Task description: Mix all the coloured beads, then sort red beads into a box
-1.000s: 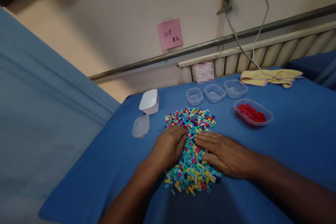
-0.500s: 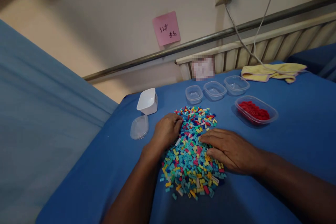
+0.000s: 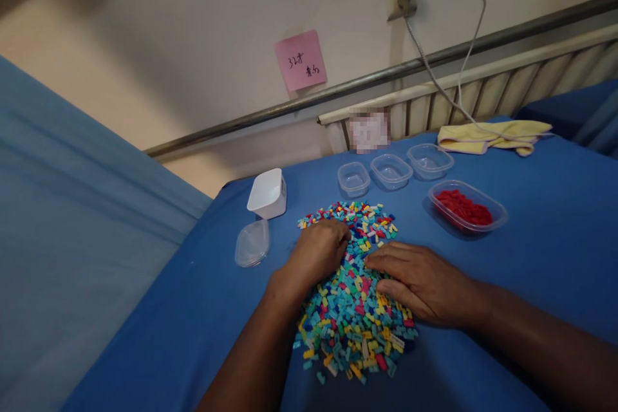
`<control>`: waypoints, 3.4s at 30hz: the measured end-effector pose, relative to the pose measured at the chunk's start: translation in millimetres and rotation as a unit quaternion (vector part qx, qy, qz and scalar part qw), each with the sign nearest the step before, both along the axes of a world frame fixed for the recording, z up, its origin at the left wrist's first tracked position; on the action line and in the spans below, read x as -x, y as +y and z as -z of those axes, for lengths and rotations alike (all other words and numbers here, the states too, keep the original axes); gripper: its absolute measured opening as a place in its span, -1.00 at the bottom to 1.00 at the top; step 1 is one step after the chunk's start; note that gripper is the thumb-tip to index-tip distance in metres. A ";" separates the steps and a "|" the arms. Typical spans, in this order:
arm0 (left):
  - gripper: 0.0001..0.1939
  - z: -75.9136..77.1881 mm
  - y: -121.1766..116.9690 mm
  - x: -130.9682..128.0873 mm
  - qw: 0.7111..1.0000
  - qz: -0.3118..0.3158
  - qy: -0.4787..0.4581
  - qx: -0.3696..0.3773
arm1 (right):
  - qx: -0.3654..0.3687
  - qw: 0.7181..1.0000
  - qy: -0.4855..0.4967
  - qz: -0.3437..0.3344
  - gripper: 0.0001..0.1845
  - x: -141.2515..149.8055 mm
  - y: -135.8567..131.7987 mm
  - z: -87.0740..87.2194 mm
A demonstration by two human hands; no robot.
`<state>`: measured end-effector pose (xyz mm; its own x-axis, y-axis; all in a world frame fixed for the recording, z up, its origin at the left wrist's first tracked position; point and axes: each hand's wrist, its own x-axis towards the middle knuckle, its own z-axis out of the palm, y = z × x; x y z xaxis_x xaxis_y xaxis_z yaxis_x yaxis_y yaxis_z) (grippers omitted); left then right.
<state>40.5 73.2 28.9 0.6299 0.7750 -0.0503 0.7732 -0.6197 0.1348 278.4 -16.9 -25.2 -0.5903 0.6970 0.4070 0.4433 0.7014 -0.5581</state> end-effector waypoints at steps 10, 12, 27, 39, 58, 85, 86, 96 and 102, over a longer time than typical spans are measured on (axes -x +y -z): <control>-0.65 2.2 2.7 15.5 0.997 0.015 -0.043 0.055 | -0.009 1.000 0.007 0.003 -0.61 -0.2 -1.2 1.4; -0.63 1.2 1.5 14.2 0.997 0.022 -0.043 0.056 | -0.011 1.000 0.014 0.003 -0.61 0.1 -1.2 2.6; -0.77 -0.7 -4.4 3.0 0.999 0.024 0.047 -0.008 | -0.022 0.999 0.024 0.005 -0.63 0.8 -0.9 1.5; -0.71 6.7 -2.0 -1.8 0.998 0.050 0.008 -0.031 | -0.023 0.999 0.021 0.006 -0.63 1.8 -0.4 1.9; -0.82 -9.7 4.8 25.6 0.986 -0.033 -0.158 0.038 | -0.025 1.000 0.013 0.008 -0.62 0.0 -1.5 2.1; -0.80 -7.0 8.9 26.7 0.997 0.027 0.004 0.075 | -0.031 0.999 0.024 0.008 -0.66 -1.6 -1.5 3.8; -0.81 -7.1 9.2 26.7 0.996 0.029 0.006 0.080 | -0.032 0.999 0.023 0.009 -0.66 -1.4 -1.6 3.9; -0.83 -17.6 1.9 53.7 0.931 -0.121 -0.274 0.210 | -0.030 0.999 0.036 0.013 -0.68 -1.5 -1.6 6.4; -0.77 -8.1 8.2 65.9 0.663 -0.296 -0.608 0.322 | -0.023 0.997 0.065 0.027 -0.70 -3.5 -1.1 12.2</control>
